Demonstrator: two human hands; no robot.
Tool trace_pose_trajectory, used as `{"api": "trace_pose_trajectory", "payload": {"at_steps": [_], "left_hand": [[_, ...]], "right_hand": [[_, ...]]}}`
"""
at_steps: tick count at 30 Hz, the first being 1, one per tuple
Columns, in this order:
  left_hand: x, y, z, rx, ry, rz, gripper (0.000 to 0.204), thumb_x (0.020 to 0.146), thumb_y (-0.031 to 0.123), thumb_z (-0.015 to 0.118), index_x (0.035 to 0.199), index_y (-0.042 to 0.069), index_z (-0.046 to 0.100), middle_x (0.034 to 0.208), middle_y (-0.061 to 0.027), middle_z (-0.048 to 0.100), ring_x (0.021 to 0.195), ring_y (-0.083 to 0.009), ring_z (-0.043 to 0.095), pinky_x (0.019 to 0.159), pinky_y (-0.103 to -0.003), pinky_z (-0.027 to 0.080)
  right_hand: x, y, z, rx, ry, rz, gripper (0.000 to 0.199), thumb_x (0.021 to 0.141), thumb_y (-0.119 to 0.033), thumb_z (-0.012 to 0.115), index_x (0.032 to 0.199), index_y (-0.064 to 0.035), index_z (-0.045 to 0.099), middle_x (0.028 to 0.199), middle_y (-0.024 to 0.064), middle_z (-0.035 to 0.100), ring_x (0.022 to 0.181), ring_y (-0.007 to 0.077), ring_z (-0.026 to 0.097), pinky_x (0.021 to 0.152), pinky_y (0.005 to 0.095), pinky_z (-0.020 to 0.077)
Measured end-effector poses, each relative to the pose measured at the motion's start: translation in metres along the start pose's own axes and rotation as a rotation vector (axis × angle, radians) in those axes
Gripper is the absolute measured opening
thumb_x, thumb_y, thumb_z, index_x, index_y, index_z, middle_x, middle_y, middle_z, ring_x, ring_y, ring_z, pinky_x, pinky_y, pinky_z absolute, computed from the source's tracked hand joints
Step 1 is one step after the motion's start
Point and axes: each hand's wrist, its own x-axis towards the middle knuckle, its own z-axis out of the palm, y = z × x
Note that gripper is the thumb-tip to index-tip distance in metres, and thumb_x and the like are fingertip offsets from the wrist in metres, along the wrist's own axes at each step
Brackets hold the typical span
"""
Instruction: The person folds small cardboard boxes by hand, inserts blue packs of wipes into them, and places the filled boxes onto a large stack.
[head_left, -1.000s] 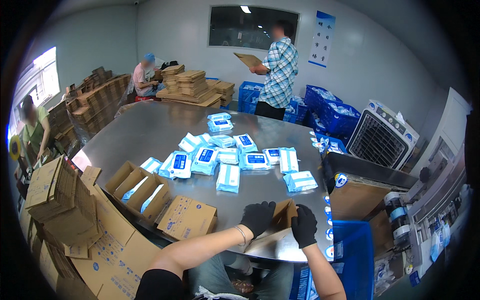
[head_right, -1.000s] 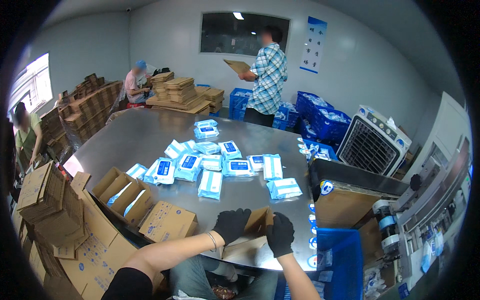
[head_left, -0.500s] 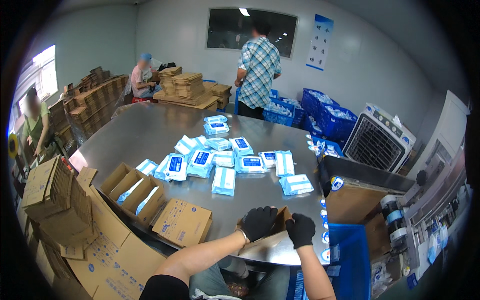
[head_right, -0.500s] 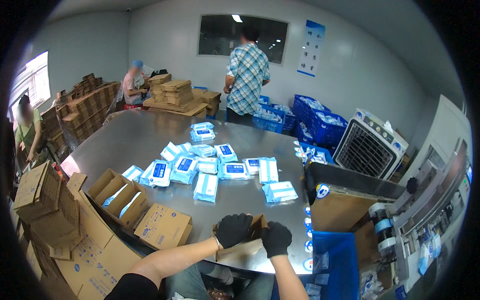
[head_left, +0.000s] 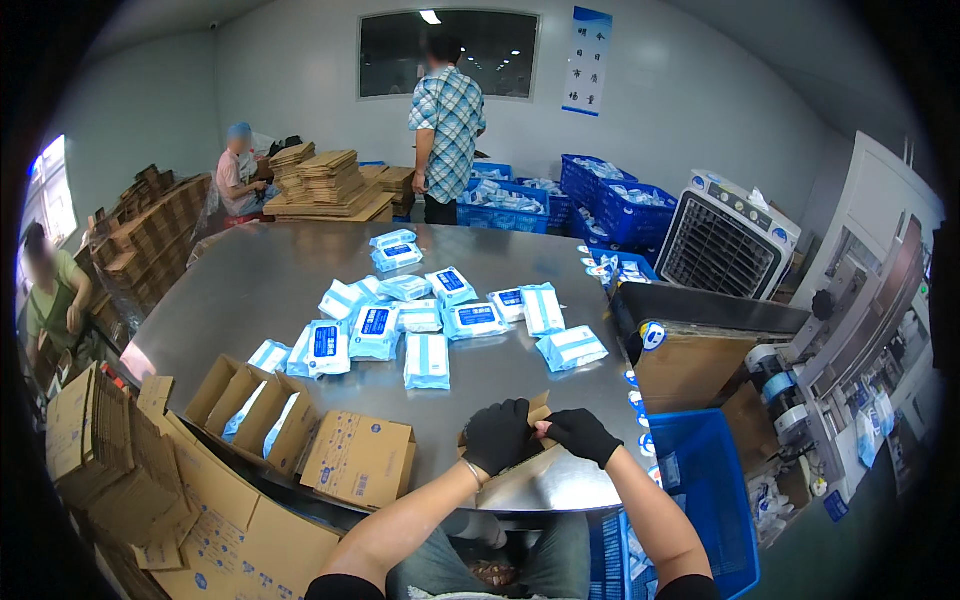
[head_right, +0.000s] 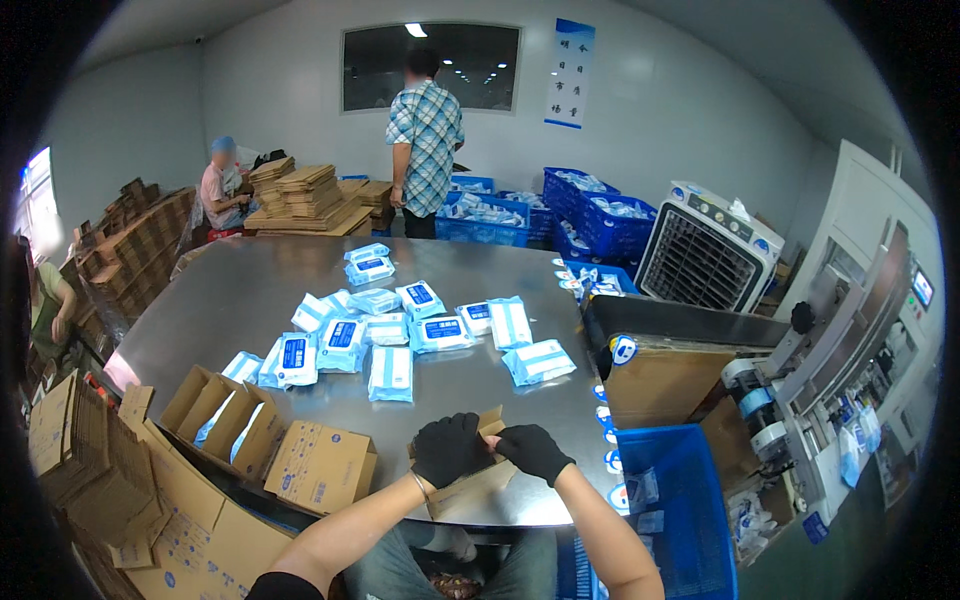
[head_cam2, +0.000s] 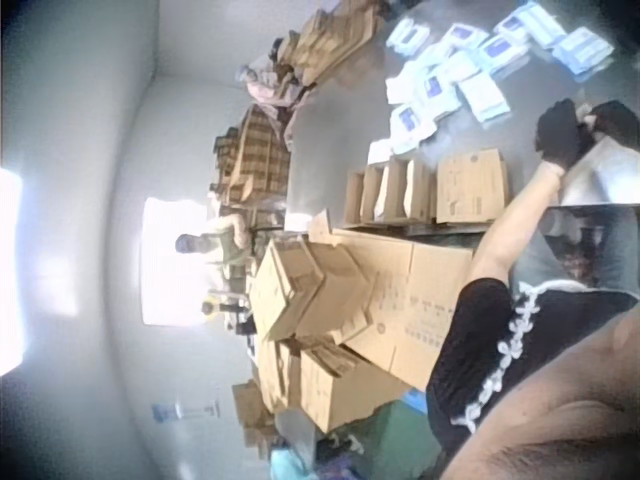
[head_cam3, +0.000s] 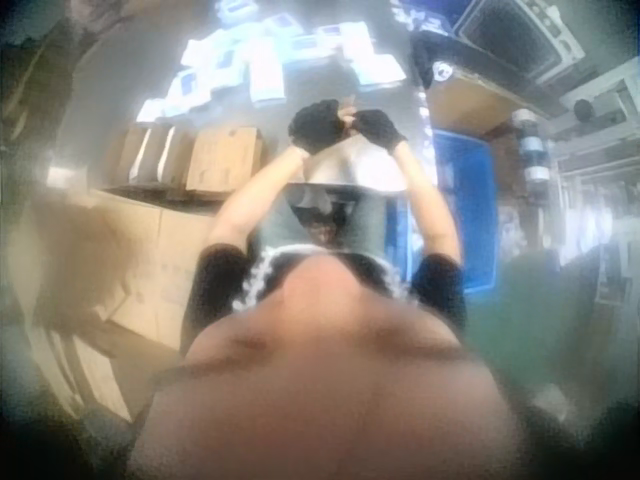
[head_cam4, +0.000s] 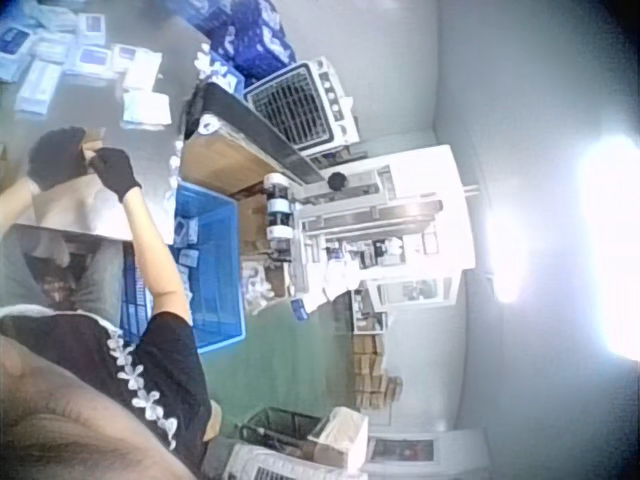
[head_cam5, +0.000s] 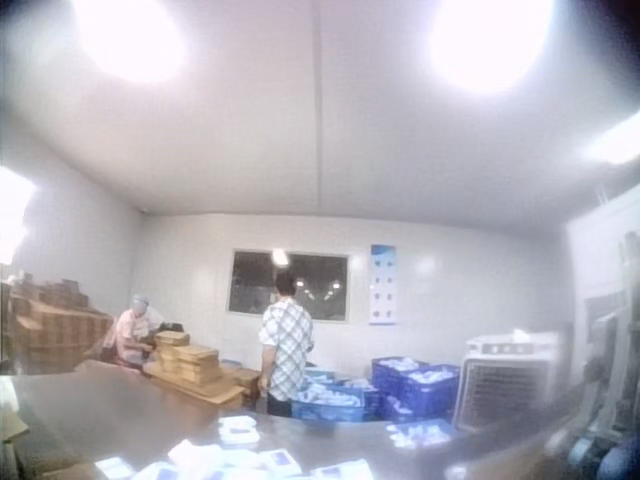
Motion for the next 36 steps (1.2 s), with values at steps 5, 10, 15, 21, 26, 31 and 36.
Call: {"api": "trace_pose_trajectory", "payload": {"at_steps": [5, 10, 15, 21, 26, 31, 36], "left_hand": [[0.005, -0.005, -0.011, -0.068, -0.100, 0.000, 0.028, 0.082, 0.030, 0.061, 0.099, 0.007, 0.059, 0.082, -0.0113, 0.065, 0.073, -0.0286, 0.066, 0.063, -0.042, 0.052], [0.028, -0.068, -0.007, -0.453, -0.574, 0.001, 0.068, 0.086, 0.043, 0.060, 0.138, 0.004, 0.040, 0.122, -0.0245, 0.057, 0.108, -0.0388, 0.058, 0.092, -0.041, 0.046], [-0.014, -0.019, -0.030, -0.240, -0.486, 0.138, 0.097, 0.079, 0.062, 0.060, 0.144, -0.002, 0.028, 0.145, -0.0241, 0.036, 0.132, -0.0374, 0.038, 0.106, -0.047, 0.032], [-0.045, 0.004, -0.024, 0.031, -0.223, 0.128, 0.091, 0.071, 0.058, 0.067, 0.140, 0.006, 0.040, 0.143, -0.0272, 0.035, 0.130, -0.0510, 0.030, 0.104, -0.065, 0.021], [-0.040, -0.003, -0.012, -0.103, -0.327, -0.005, 0.076, 0.070, 0.053, 0.069, 0.133, 0.015, 0.052, 0.143, -0.0325, 0.031, 0.116, -0.0452, 0.047, 0.093, -0.051, 0.041], [-0.035, -0.005, -0.009, -0.038, -0.291, 0.006, 0.060, 0.070, 0.046, 0.070, 0.121, 0.016, 0.061, 0.131, -0.0262, 0.045, 0.101, -0.0400, 0.053, 0.083, -0.046, 0.045], [-0.043, -0.021, -0.008, -0.141, -0.008, -0.049, 0.054, 0.071, 0.036, 0.075, 0.118, 0.013, 0.062, 0.117, -0.0206, 0.051, 0.104, -0.0388, 0.051, 0.086, -0.046, 0.045]], "right_hand": [[0.018, -0.011, 0.020, -0.426, 0.370, 0.231, 0.028, 0.087, -0.034, 0.056, 0.088, -0.0074, 0.063, 0.086, 0.0157, 0.068, 0.079, 0.0337, 0.065, 0.069, 0.0467, 0.0509], [0.034, -0.030, 0.036, -0.449, 0.205, 0.428, 0.030, 0.085, -0.030, 0.058, 0.104, -0.0078, 0.052, 0.082, 0.0139, 0.068, 0.080, 0.0349, 0.067, 0.067, 0.0453, 0.0526], [0.027, -0.039, 0.039, -0.307, 0.483, 0.485, 0.022, 0.085, -0.020, 0.058, 0.101, -0.0066, 0.051, 0.084, 0.0140, 0.068, 0.078, 0.0354, 0.067, 0.068, 0.0456, 0.0515], [-0.009, 0.001, 0.104, 0.418, 1.108, 0.222, 0.058, 0.079, -0.015, 0.066, 0.131, -0.0032, 0.041, 0.124, 0.0166, 0.051, 0.113, 0.0291, 0.053, 0.097, 0.0389, 0.0402], [-0.036, -0.043, 0.096, 1.256, 0.811, 0.515, 0.077, 0.080, -0.014, 0.068, 0.143, -0.0050, 0.026, 0.137, 0.0184, 0.038, 0.121, 0.0273, 0.045, 0.099, 0.0382, 0.0398], [-0.002, -0.008, 0.117, 1.062, 0.699, 0.471, 0.068, 0.081, -0.014, 0.071, 0.135, -0.0015, 0.032, 0.125, 0.0170, 0.048, 0.111, 0.0256, 0.052, 0.093, 0.0345, 0.0440], [-0.022, -0.024, 0.099, 1.342, 0.716, 0.389, 0.079, 0.079, -0.025, 0.075, 0.140, -0.0050, 0.029, 0.130, 0.0173, 0.043, 0.120, 0.0248, 0.042, 0.102, 0.0378, 0.0346]]}}
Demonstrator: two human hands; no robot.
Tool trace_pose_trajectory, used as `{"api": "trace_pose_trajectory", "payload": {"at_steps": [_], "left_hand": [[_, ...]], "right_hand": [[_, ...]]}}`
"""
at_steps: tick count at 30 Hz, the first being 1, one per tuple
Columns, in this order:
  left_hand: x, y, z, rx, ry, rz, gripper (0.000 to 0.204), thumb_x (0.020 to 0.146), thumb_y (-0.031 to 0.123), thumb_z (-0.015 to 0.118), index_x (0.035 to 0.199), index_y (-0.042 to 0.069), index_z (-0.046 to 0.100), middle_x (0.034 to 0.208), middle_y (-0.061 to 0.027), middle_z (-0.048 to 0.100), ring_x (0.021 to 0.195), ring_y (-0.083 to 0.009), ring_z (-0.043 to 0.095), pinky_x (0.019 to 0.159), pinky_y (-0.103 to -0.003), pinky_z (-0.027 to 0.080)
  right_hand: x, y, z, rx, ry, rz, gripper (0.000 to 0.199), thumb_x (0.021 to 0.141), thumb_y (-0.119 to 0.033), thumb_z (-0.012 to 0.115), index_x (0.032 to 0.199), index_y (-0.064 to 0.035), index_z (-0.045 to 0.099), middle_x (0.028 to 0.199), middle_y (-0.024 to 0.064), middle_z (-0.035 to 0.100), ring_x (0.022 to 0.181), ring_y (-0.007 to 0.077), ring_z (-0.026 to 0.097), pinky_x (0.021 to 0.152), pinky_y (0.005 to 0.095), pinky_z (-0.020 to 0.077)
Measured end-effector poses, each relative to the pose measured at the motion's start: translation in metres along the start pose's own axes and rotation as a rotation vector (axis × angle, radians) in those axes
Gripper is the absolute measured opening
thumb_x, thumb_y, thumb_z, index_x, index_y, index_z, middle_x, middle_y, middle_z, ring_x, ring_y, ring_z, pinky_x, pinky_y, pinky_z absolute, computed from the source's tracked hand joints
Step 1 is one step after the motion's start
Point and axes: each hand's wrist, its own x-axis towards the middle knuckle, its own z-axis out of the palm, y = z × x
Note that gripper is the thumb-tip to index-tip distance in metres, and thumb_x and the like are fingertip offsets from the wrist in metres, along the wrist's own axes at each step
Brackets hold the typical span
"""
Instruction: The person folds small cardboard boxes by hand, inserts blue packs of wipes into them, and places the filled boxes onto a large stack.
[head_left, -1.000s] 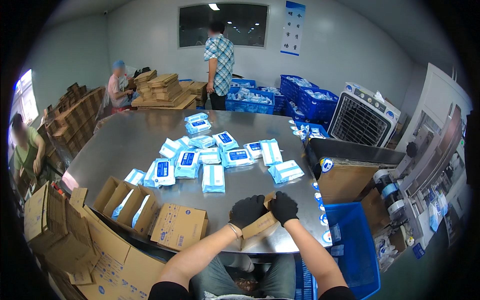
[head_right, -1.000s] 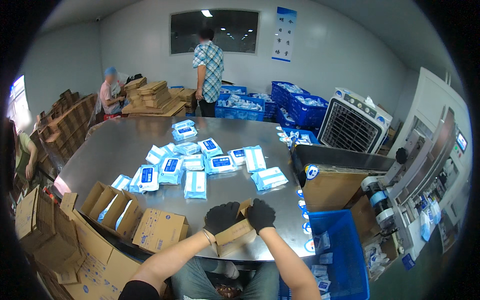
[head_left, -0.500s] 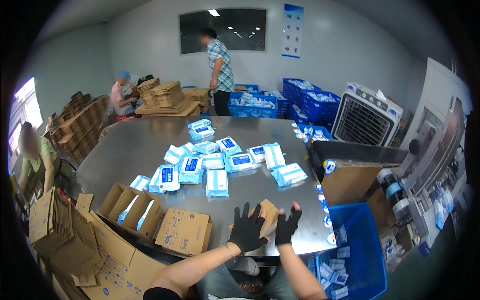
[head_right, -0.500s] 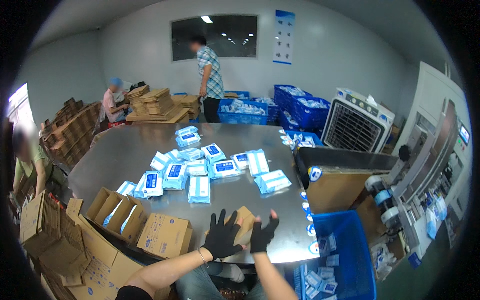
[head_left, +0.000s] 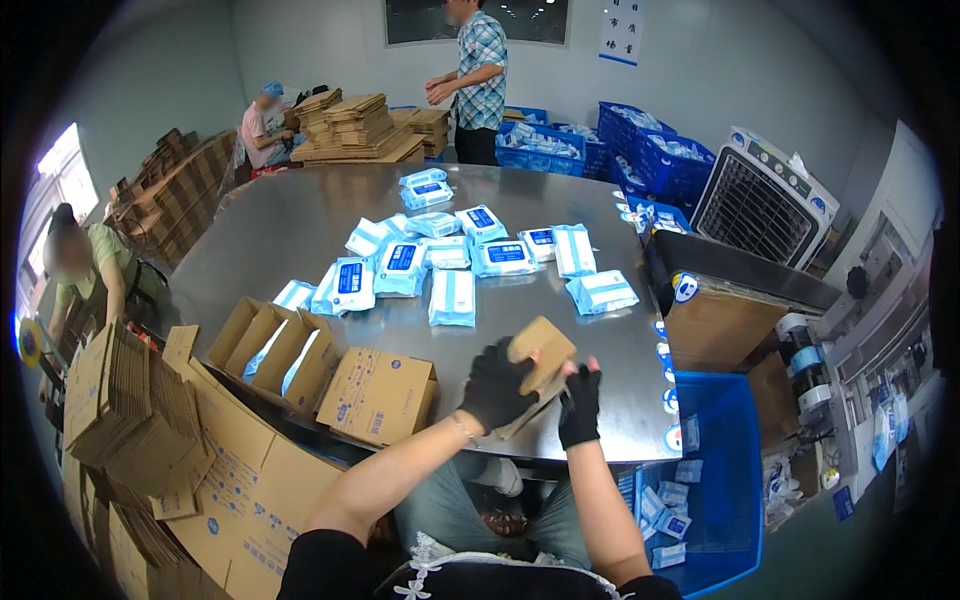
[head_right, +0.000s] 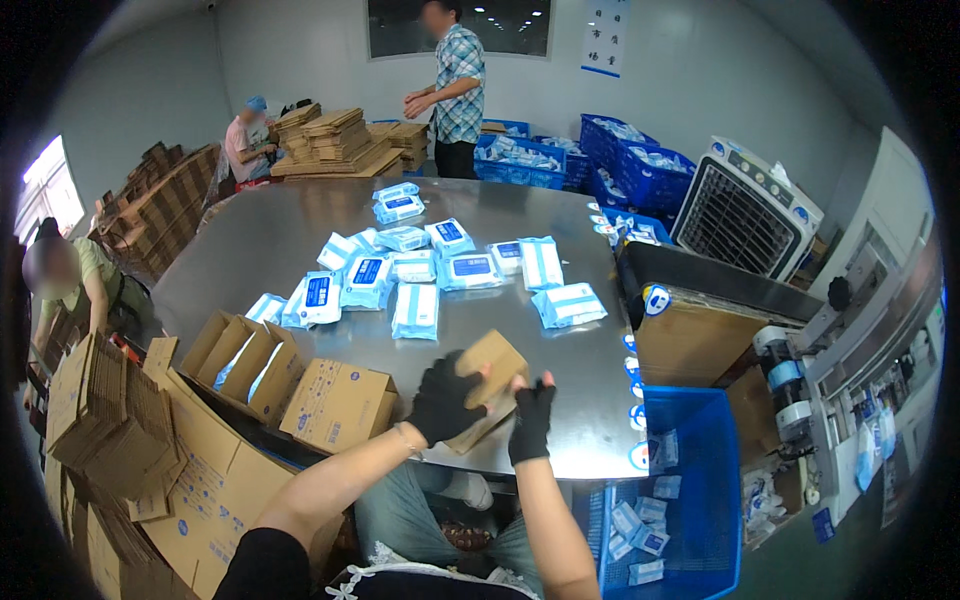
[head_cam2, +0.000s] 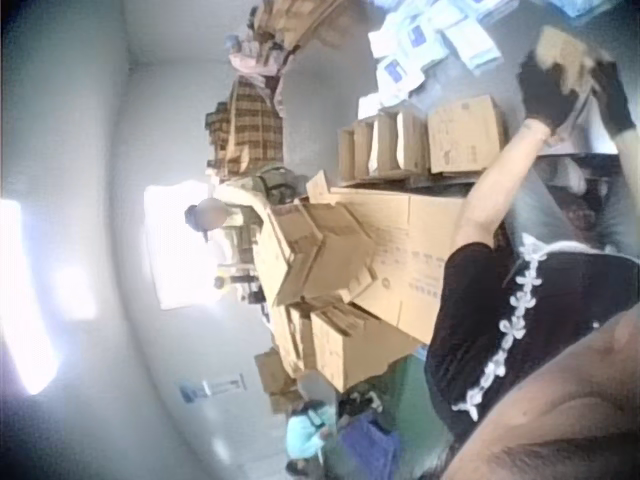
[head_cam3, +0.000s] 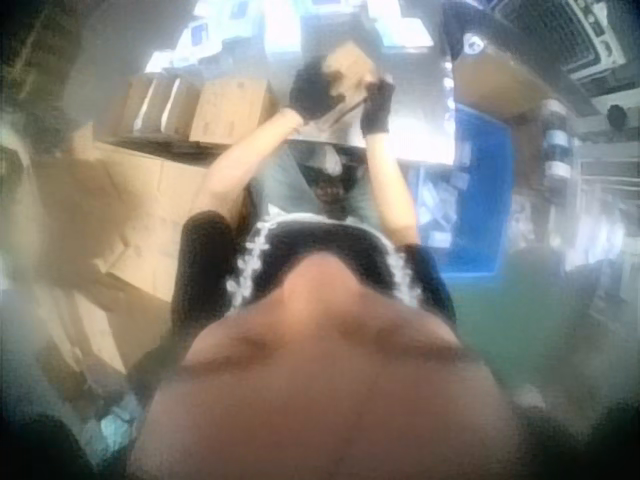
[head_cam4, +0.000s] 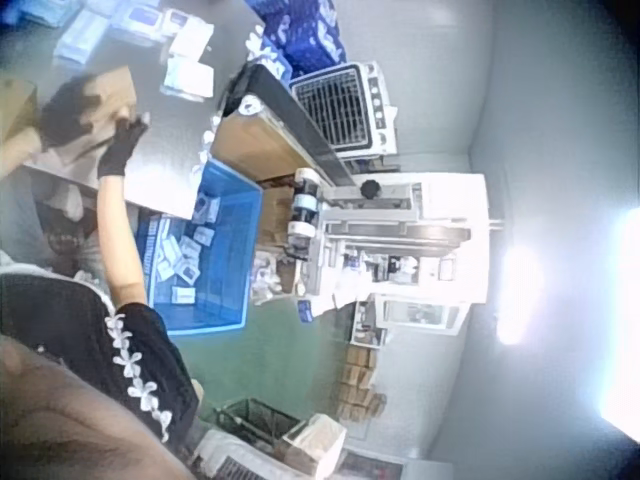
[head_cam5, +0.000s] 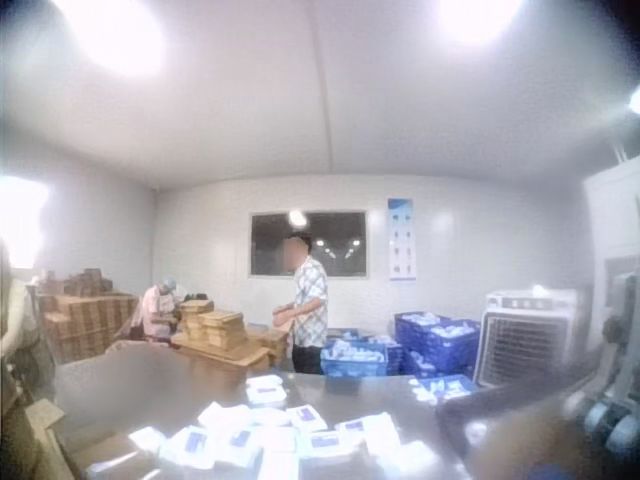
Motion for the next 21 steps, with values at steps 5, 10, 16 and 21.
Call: {"api": "trace_pose_trajectory", "payload": {"at_steps": [5, 10, 16, 21], "left_hand": [[0.001, 0.011, -0.017, -0.780, 0.172, -0.350, 0.052, 0.082, 0.025, 0.073, 0.123, -0.001, 0.055, 0.120, -0.0128, 0.047, 0.111, -0.0239, 0.050, 0.092, -0.035, 0.045], [-0.019, -0.005, 0.031, -1.700, 0.200, -0.844, 0.045, 0.086, 0.024, 0.070, 0.121, 0.000, 0.057, 0.101, -0.0053, 0.058, 0.094, -0.0157, 0.059, 0.085, -0.029, 0.047], [-0.033, -0.057, 0.054, -0.992, 0.275, -1.171, 0.042, 0.090, 0.024, 0.061, 0.121, -0.002, 0.050, 0.108, -0.0195, 0.060, 0.103, -0.0299, 0.059, 0.088, -0.036, 0.046], [0.004, -0.079, 0.004, -0.304, 0.092, -0.561, 0.047, 0.089, 0.027, 0.060, 0.128, 0.004, 0.049, 0.118, -0.0210, 0.058, 0.108, -0.0373, 0.056, 0.092, -0.043, 0.045]], "right_hand": [[-0.025, -0.026, -0.021, -0.111, -0.250, 0.090, 0.066, 0.079, -0.024, 0.075, 0.132, 0.0014, 0.045, 0.126, 0.0131, 0.054, 0.120, 0.0229, 0.049, 0.100, 0.0360, 0.0381], [0.018, -0.087, 0.004, -0.479, -0.538, 0.130, 0.052, 0.079, -0.025, 0.074, 0.119, 0.0029, 0.056, 0.109, 0.0114, 0.063, 0.097, 0.0187, 0.062, 0.084, 0.0323, 0.0497], [0.064, -0.060, 0.045, -1.735, -0.824, -0.710, 0.046, 0.067, -0.031, 0.078, 0.104, -0.0063, 0.070, 0.143, 0.0211, 0.035, 0.126, 0.0375, 0.041, 0.104, 0.0446, 0.0352], [0.052, -0.057, 0.095, -1.659, -1.296, -0.668, 0.032, 0.079, -0.037, 0.070, 0.097, -0.0115, 0.070, 0.132, 0.0189, 0.047, 0.116, 0.0352, 0.048, 0.098, 0.0449, 0.0383]]}}
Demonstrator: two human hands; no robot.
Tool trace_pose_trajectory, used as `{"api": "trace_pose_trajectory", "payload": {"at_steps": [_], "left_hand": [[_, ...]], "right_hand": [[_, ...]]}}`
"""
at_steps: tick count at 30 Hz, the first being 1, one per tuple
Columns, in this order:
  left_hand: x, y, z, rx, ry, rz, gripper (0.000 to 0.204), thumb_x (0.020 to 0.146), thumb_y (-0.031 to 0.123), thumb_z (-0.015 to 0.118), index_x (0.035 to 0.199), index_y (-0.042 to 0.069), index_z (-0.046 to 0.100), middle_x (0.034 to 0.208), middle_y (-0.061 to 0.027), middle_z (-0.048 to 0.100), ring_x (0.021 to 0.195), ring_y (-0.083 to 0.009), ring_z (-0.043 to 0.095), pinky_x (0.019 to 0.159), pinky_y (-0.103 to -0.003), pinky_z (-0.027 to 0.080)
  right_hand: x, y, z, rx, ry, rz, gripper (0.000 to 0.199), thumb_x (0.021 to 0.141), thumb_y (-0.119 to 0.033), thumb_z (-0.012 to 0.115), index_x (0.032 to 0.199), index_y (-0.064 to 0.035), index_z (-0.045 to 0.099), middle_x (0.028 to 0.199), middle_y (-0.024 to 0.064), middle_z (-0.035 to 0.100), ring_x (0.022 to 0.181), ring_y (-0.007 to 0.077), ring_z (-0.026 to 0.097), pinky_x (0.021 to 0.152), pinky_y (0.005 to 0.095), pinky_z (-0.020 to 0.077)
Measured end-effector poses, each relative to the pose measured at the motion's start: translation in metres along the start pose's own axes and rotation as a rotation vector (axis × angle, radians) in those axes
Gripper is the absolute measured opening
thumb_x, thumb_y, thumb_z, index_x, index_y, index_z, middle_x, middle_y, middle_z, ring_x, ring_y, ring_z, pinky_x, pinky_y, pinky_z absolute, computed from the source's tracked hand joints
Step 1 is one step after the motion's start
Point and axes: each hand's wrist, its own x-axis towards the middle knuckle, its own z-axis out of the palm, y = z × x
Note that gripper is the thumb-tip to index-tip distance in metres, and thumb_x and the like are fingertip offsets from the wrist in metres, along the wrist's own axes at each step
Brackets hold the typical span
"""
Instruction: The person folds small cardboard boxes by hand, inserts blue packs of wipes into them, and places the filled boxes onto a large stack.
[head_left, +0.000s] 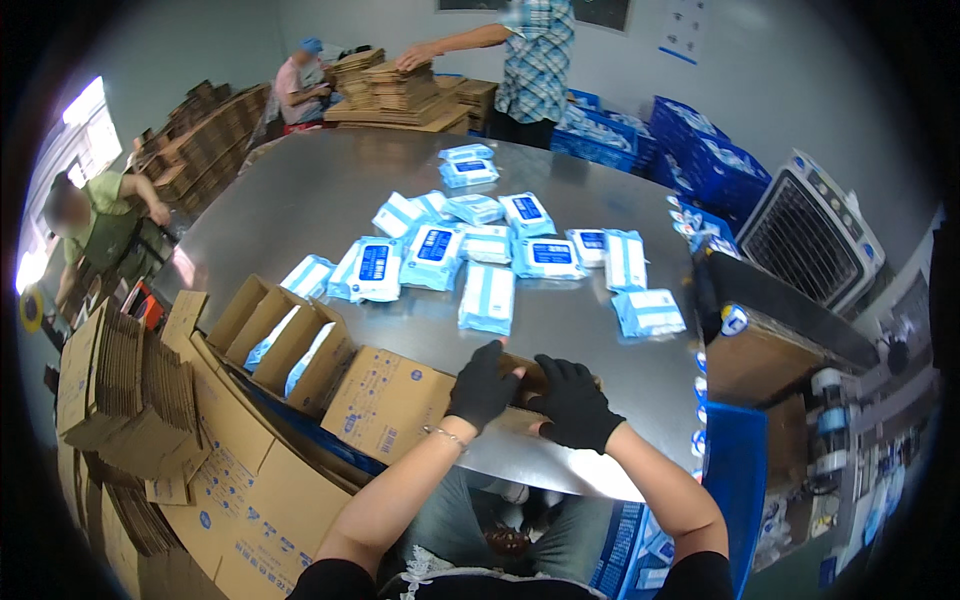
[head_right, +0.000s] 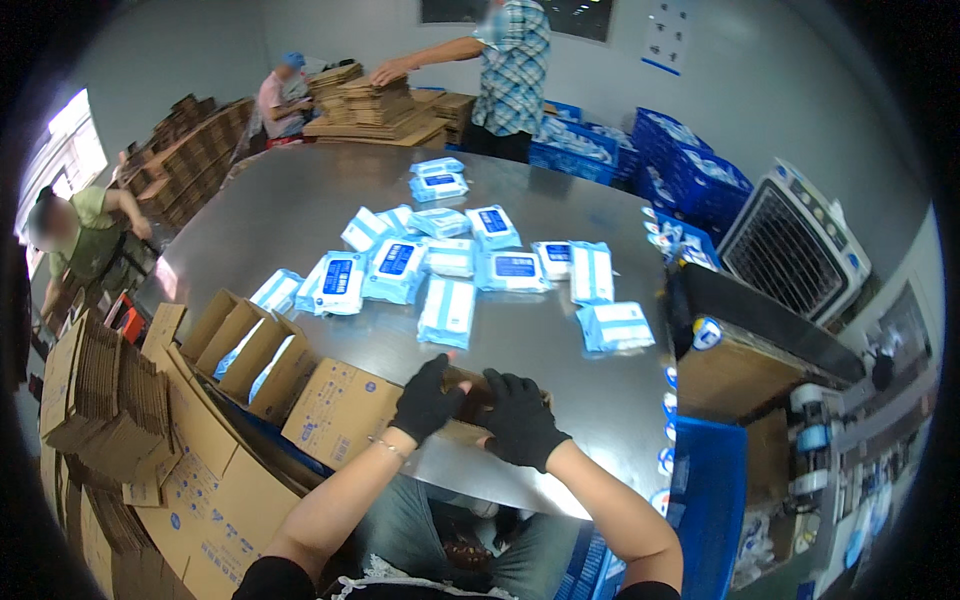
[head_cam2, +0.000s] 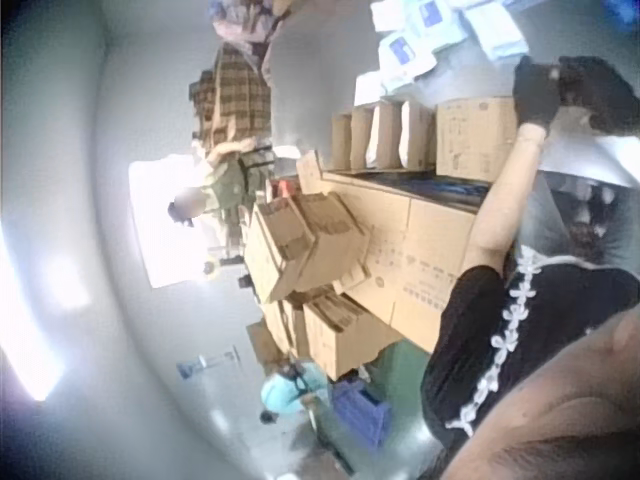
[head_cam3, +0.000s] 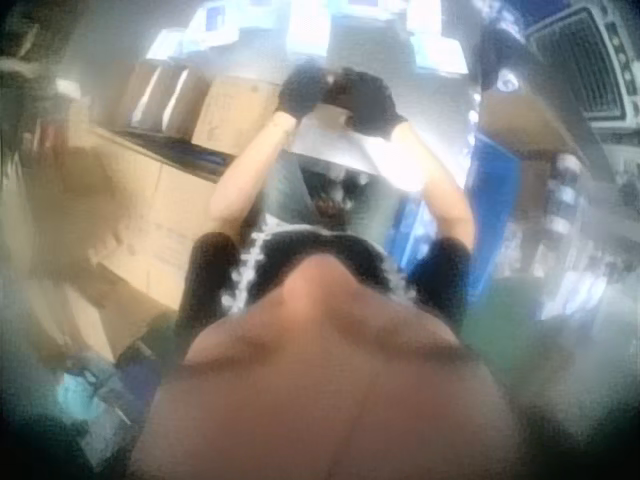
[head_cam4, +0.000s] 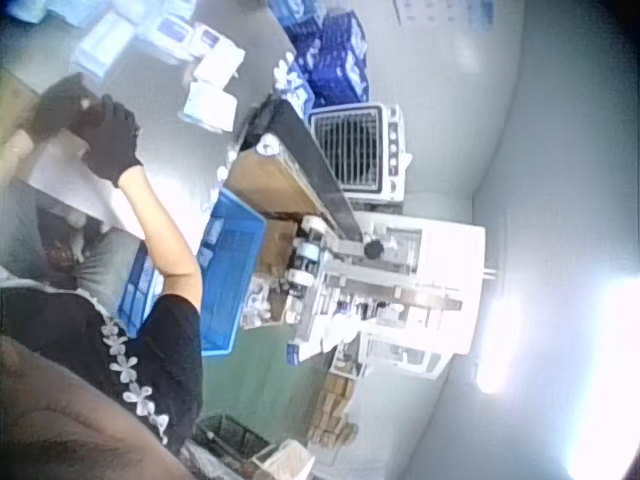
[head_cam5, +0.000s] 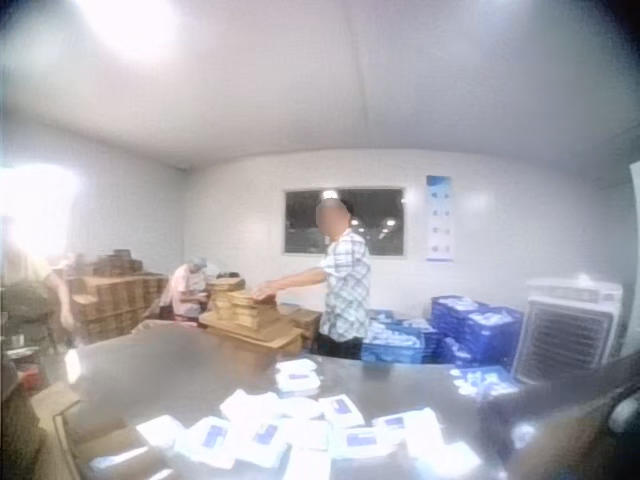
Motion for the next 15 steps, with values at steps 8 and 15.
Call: {"api": "trace_pose_trajectory", "payload": {"at_steps": [8, 15], "left_hand": [[0.007, -0.005, 0.004, 0.091, -0.179, 0.093, 0.051, 0.086, 0.008, 0.043, 0.137, 0.017, 0.044, 0.128, -0.0149, 0.054, 0.102, -0.0396, 0.058, 0.083, -0.049, 0.048], [0.008, -0.007, -0.021, 0.096, -0.354, 0.093, 0.050, 0.086, 0.007, 0.045, 0.135, 0.016, 0.047, 0.128, -0.0128, 0.056, 0.109, -0.0336, 0.058, 0.089, -0.042, 0.047]], "right_hand": [[0.209, 0.092, 0.006, 0.257, -0.002, 0.424, 0.078, 0.080, -0.066, 0.055, 0.134, -0.0108, 0.044, 0.123, 0.0221, 0.058, 0.115, 0.0355, 0.056, 0.095, 0.0438, 0.0434], [0.276, 0.067, 0.087, 0.165, -0.329, 0.787, 0.119, 0.063, -0.073, 0.065, 0.152, -0.0284, 0.000, 0.157, 0.0195, -0.004, 0.135, 0.0532, 0.023, 0.108, 0.0577, 0.0274]]}}
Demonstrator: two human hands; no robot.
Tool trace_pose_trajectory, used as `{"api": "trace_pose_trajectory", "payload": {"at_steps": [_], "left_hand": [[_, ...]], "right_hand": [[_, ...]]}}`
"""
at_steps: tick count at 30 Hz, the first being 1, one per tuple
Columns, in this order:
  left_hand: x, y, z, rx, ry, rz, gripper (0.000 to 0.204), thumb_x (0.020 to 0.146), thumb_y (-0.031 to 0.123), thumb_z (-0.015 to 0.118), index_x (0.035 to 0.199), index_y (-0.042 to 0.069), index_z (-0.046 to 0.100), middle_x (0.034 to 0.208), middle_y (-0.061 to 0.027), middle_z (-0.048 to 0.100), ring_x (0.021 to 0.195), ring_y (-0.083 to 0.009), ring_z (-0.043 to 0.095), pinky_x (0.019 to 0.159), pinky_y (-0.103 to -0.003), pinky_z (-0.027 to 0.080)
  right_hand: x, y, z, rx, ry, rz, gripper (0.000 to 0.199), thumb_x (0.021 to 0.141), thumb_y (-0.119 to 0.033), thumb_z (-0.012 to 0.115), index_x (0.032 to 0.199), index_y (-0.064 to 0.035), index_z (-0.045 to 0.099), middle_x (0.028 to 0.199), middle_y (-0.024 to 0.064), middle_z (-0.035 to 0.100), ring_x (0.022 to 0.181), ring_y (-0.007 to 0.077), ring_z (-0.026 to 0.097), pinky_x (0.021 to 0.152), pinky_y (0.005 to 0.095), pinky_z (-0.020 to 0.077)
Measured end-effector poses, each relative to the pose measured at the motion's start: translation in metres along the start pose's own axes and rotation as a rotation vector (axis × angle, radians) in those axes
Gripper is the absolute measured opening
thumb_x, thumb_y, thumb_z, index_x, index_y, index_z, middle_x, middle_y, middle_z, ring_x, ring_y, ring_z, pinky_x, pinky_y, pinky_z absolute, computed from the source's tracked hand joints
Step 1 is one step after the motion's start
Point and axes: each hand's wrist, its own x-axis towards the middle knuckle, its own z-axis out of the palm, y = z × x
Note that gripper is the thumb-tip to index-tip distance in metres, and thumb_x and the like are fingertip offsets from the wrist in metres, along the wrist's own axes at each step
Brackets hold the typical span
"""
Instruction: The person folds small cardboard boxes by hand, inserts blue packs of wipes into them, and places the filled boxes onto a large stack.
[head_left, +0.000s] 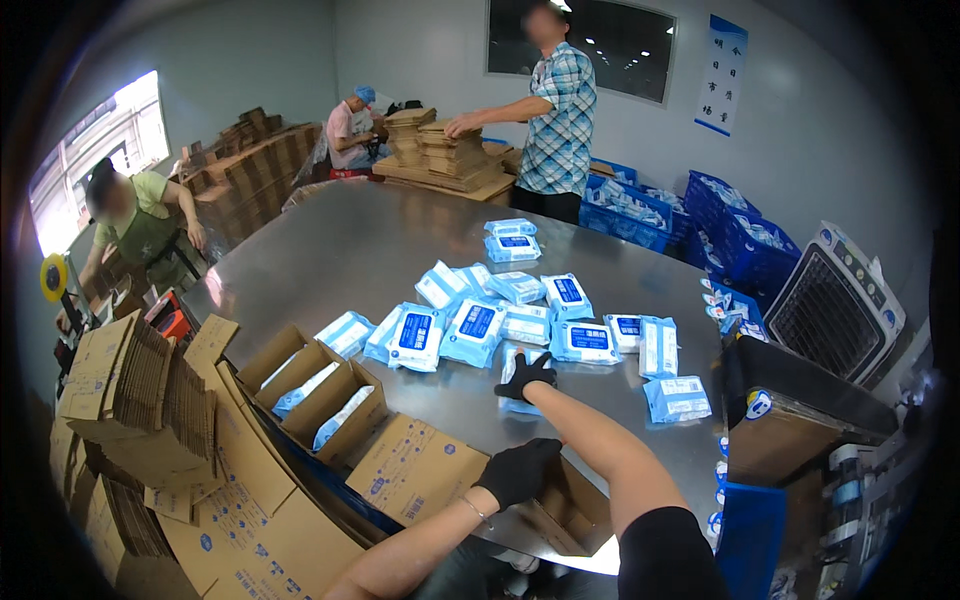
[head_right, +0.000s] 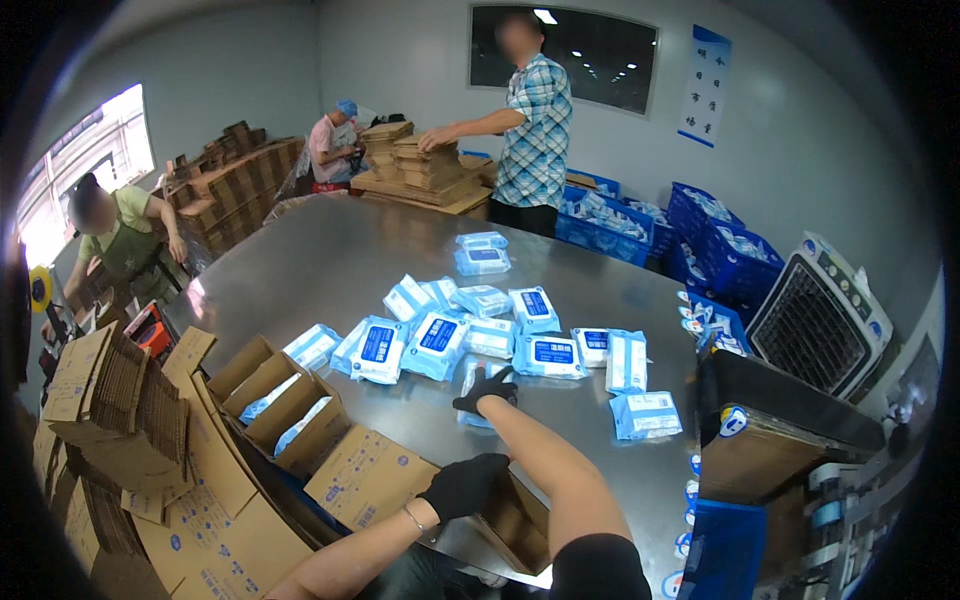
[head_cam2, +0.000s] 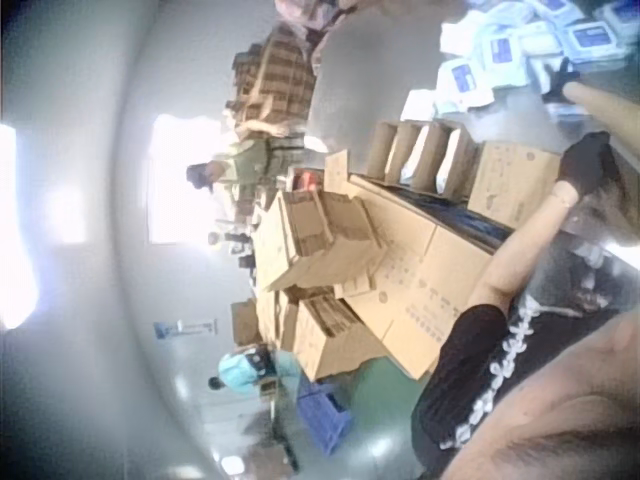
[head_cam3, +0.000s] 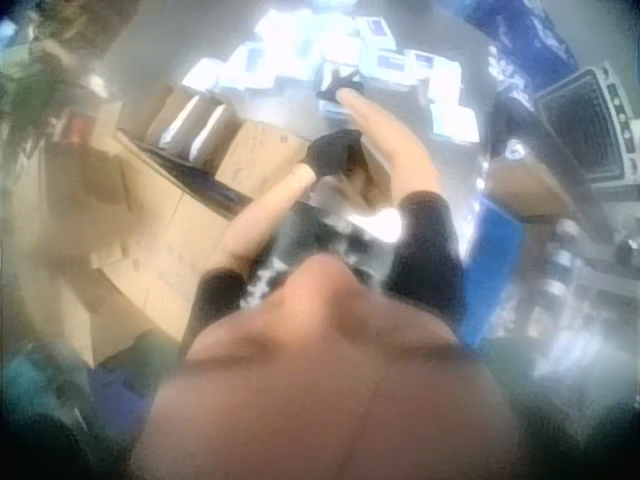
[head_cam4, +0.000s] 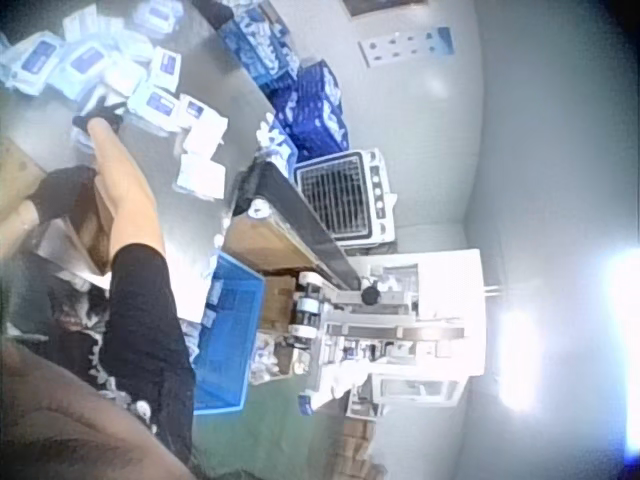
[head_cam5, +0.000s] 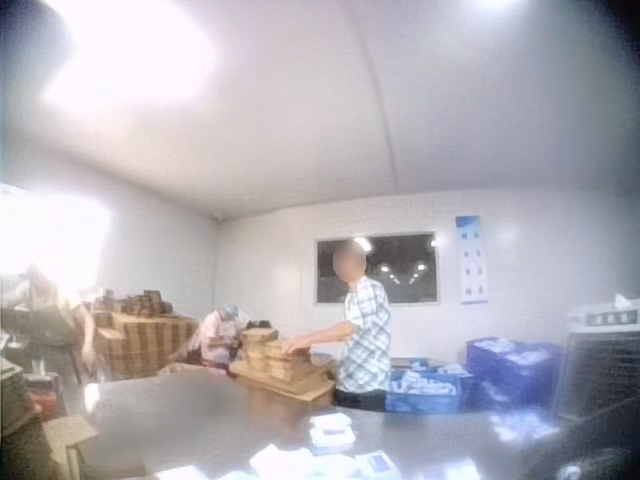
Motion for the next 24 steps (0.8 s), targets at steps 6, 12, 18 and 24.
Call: {"api": "trace_pose_trajectory", "payload": {"at_steps": [6, 12, 18, 24], "left_hand": [[0.006, 0.006, 0.006, -0.017, 0.028, 0.112, 0.046, 0.087, 0.008, 0.044, 0.132, 0.018, 0.051, 0.121, -0.0132, 0.059, 0.104, -0.0348, 0.060, 0.087, -0.045, 0.048], [-0.008, 0.009, -0.002, -0.045, 0.048, 0.051, 0.052, 0.081, 0.000, 0.048, 0.130, 0.016, 0.053, 0.125, -0.0123, 0.058, 0.108, -0.0323, 0.058, 0.092, -0.041, 0.046], [-0.006, 0.018, 0.000, 0.052, 0.000, 0.019, 0.045, 0.084, 0.003, 0.047, 0.127, 0.015, 0.054, 0.123, -0.0131, 0.059, 0.106, -0.0316, 0.059, 0.091, -0.042, 0.046], [0.009, -0.008, 0.050, 0.091, 0.157, 0.238, 0.043, 0.084, 0.006, 0.046, 0.125, 0.016, 0.056, 0.120, -0.0110, 0.061, 0.105, -0.0298, 0.060, 0.091, -0.042, 0.047]], "right_hand": [[-0.050, 0.195, 0.104, -0.196, 0.551, -0.432, 0.099, 0.068, -0.055, 0.072, 0.149, -0.0300, 0.020, 0.149, 0.0285, 0.019, 0.130, 0.0505, 0.031, 0.100, 0.0632, 0.0308], [-0.254, 0.284, 0.115, -0.094, 0.556, -0.196, 0.080, 0.072, -0.048, 0.071, 0.138, -0.0116, 0.042, 0.124, 0.0212, 0.055, 0.111, 0.0375, 0.055, 0.093, 0.0417, 0.0444], [-0.287, 0.417, 0.117, 1.207, 0.204, -0.036, 0.060, 0.069, -0.024, 0.077, 0.120, -0.0022, 0.055, 0.106, 0.0169, 0.065, 0.096, 0.0239, 0.065, 0.079, 0.0356, 0.0534], [-0.293, 0.381, 0.098, 0.240, 0.627, -0.027, 0.092, 0.065, -0.037, 0.082, 0.137, -0.0027, 0.038, 0.128, 0.0238, 0.054, 0.119, 0.0391, 0.052, 0.096, 0.0413, 0.0447]]}}
